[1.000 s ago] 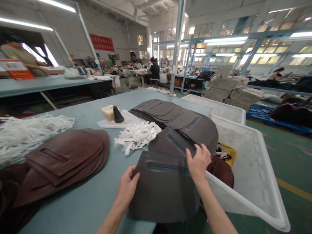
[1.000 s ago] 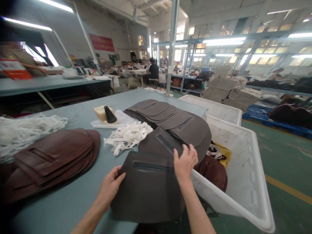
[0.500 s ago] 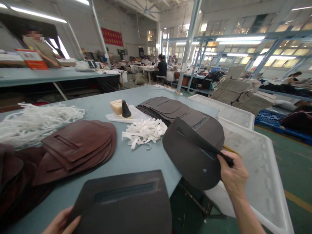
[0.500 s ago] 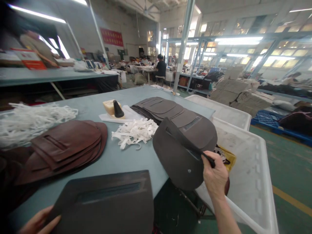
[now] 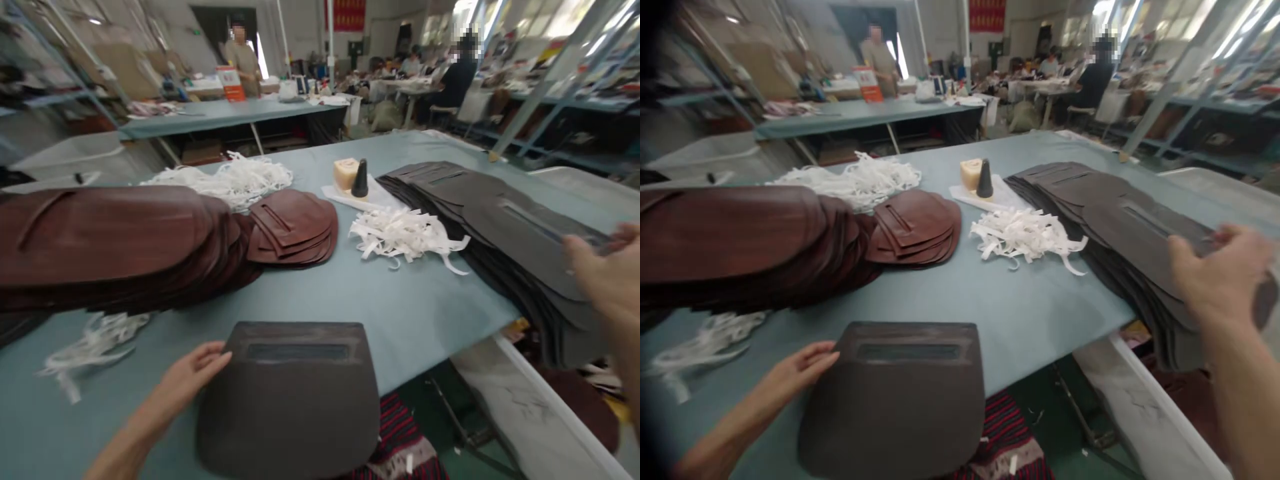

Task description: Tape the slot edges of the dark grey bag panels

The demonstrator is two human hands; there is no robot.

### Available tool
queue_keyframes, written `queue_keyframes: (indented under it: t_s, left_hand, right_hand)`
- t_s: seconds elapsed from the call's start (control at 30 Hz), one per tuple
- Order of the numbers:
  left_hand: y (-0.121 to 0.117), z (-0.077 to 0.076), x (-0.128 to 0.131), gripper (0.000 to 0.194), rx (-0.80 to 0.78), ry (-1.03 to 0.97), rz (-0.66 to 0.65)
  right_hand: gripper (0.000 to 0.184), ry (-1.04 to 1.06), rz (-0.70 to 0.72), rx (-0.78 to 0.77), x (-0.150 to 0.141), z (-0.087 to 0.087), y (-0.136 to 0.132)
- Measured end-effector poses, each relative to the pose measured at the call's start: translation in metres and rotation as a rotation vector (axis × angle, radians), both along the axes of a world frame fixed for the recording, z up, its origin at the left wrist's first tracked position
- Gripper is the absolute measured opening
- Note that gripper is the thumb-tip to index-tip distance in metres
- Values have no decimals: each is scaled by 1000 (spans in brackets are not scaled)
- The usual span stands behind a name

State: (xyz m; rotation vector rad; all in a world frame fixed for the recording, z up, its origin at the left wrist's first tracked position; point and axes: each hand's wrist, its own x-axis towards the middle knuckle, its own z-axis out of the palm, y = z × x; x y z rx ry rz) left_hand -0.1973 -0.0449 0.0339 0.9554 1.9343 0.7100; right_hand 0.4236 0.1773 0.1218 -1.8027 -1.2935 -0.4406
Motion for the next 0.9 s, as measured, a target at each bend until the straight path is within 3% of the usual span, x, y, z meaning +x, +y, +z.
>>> queue_keyframes:
  t_s: [0.03, 0.07, 0.13, 0.2, 0.27, 0.33, 0.47, 0.53, 0.73, 0.9]
  left_hand:
    - [4, 2, 1, 61, 21, -19, 20]
    - [11, 4, 3, 62, 47, -33, 52]
    - [23, 6, 12, 59, 77, -67, 77]
    - [31, 7, 21, 55, 82, -95, 59]
    - [31, 8, 29, 54, 81, -150, 46]
    - [25, 10, 34, 54, 77, -288, 67]
    - [9, 14, 45, 53, 49, -681, 117]
    - [-1, 16, 51, 50, 23, -815, 129]
    - [-28, 16, 56, 26, -119, -967, 371]
    - [-29, 12, 45, 25, -177, -906, 502]
  right_hand:
    - [37, 50, 206, -197, -44, -17, -14]
    - [30, 108, 453, -385, -91, -35, -33]
    - [37, 102, 788, -669, -182, -72, -75]
    - [36, 14, 729, -642, -250, -100, -109]
    - [33, 48, 726, -620, -284, -112, -127]
    - [31, 271, 805, -689, -289, -108, -130]
    - [43, 1100, 1026, -1060, -263, -84, -117]
    - [47, 1354, 1068, -1182, -253, -79, -114]
    - [47, 1669, 1163, -1250, -249, -91, -118]
    - [40, 1840, 1273, -1291, -245, -99, -124]
